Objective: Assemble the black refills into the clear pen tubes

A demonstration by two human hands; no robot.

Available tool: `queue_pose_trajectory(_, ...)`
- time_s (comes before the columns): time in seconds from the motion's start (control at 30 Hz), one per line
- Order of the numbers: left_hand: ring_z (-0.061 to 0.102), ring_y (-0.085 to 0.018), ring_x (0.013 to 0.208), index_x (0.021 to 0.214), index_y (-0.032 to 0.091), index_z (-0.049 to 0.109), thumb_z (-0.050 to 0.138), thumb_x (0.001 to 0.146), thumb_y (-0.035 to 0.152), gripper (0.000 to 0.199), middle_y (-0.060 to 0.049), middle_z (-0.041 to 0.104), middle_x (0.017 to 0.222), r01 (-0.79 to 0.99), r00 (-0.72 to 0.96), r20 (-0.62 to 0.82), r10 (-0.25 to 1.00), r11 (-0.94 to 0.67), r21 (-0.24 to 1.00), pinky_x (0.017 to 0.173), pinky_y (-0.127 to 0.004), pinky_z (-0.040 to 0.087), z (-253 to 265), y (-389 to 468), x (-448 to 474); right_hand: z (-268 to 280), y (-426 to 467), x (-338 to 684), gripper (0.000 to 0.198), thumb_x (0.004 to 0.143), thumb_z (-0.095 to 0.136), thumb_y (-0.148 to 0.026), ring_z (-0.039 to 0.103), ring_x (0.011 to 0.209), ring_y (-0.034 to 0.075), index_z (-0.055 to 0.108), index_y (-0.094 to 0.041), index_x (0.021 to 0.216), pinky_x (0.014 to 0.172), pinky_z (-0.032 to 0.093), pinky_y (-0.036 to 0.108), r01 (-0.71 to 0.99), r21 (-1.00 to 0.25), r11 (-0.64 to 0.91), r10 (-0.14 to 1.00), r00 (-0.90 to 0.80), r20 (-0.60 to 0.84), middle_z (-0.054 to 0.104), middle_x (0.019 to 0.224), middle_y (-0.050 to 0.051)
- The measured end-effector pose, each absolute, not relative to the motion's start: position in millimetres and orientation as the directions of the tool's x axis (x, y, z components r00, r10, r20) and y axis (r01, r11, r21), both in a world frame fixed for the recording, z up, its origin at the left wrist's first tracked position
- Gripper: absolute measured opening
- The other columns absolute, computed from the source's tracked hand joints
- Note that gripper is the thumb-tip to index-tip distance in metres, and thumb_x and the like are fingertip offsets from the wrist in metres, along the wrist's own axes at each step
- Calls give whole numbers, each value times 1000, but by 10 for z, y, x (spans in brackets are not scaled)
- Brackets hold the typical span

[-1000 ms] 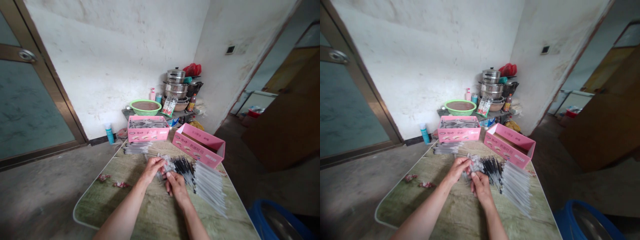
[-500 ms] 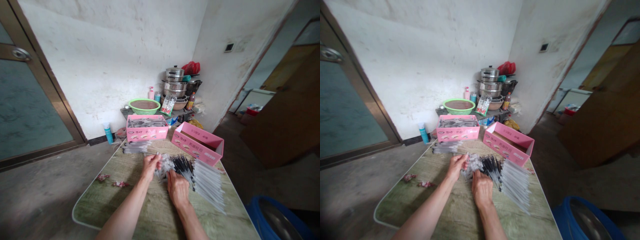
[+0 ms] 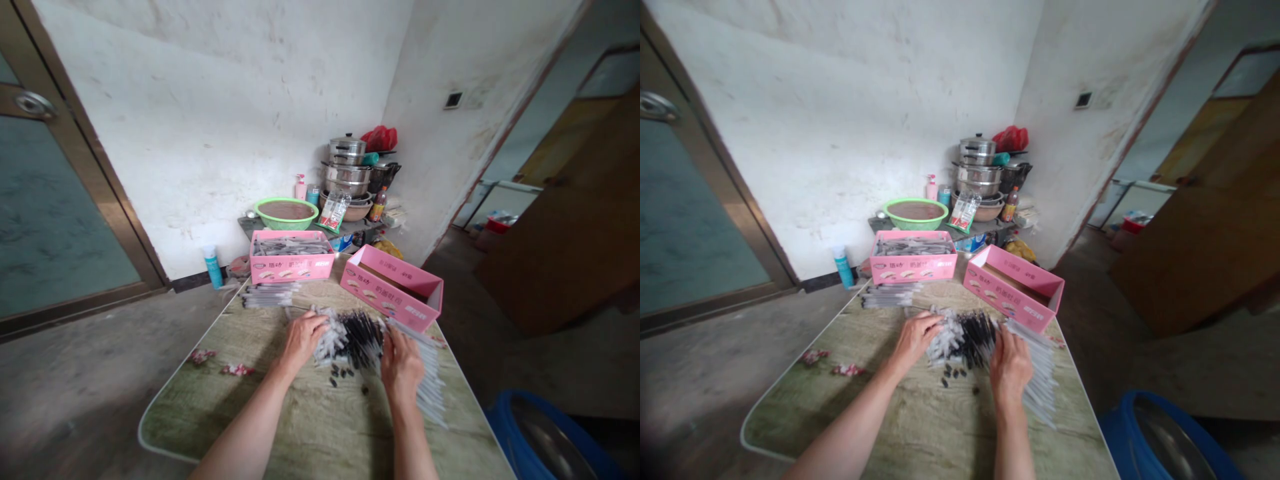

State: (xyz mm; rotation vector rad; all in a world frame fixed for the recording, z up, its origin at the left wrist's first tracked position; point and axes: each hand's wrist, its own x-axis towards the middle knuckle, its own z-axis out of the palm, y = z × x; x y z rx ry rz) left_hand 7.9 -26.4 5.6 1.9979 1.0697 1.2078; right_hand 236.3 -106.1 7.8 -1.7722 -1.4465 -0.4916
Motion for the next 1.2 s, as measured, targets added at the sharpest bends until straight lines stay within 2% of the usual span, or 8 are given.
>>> queue_pose_trajectory(0.1,65,-22,85,105,28,76,67,83,29,24,-7,70,93,365,332,453,828,-555,747,80,-29,46,16,-241,78,51,-1095,2677,40,96,40,-33,57,81,27,76,-16,98,70,35,37,955,-185,-231,610,291,738,71,85,14)
queue_pose_trajectory(0.23,64,-23,88,101,26,77,69,81,27,21,-7,69,93,346,332,472,817,-571,744,83,-30,46,5,-227,110,-11,-1127,2827,34,89,44,-27,53,80,29,77,-18,95,66,30,37,949,-74,-307,685,274,675,69,81,15)
queue_pose_trajectory(0.3,64,-22,86,103,25,76,66,83,26,23,-7,69,93,352,268,479,836,-547,759,80,-29,46,25,-211,79,-18,-1123,2807,34,88,45,-27,53,84,29,76,-17,97,69,31,38,952,-91,-291,663,269,698,70,89,15)
queue_pose_trajectory(0.4,64,-22,85,105,22,74,60,85,23,24,-8,70,96,440,31,483,875,-446,779,78,-29,46,55,-150,-66,0,-1097,2696,33,90,46,-30,54,92,30,74,-15,98,77,34,39,965,-171,-198,589,257,767,71,98,16)
queue_pose_trajectory(0.57,67,-24,85,99,20,69,59,85,23,18,-8,73,92,704,-230,303,925,-57,708,77,-30,44,47,-22,-340,18,-1062,2391,34,96,43,-31,57,85,25,71,-13,92,78,37,35,965,-256,-48,587,235,775,71,88,13)
queue_pose_trajectory(0.67,68,-25,78,101,22,64,64,82,33,22,-6,73,81,780,-245,158,957,97,618,68,-29,42,36,-5,-367,14,-1061,2254,33,98,43,-31,56,78,23,70,-13,90,76,38,33,966,-257,27,620,186,762,70,79,10)
queue_pose_trajectory(0.8,68,-25,78,96,23,62,68,77,34,23,-6,73,79,829,-186,71,980,117,547,65,-29,40,30,-18,-326,1,-1066,2207,35,99,42,-33,56,76,23,69,-13,90,75,40,33,957,-280,70,616,180,767,68,78,11)
queue_pose_trajectory(1.2,67,-24,78,99,22,64,70,73,25,27,-5,72,76,761,-168,68,983,85,643,69,-29,40,-11,2,-309,-24,-1066,2193,31,98,44,-32,56,75,22,68,-12,92,74,43,34,936,-327,128,632,177,755,68,77,11)
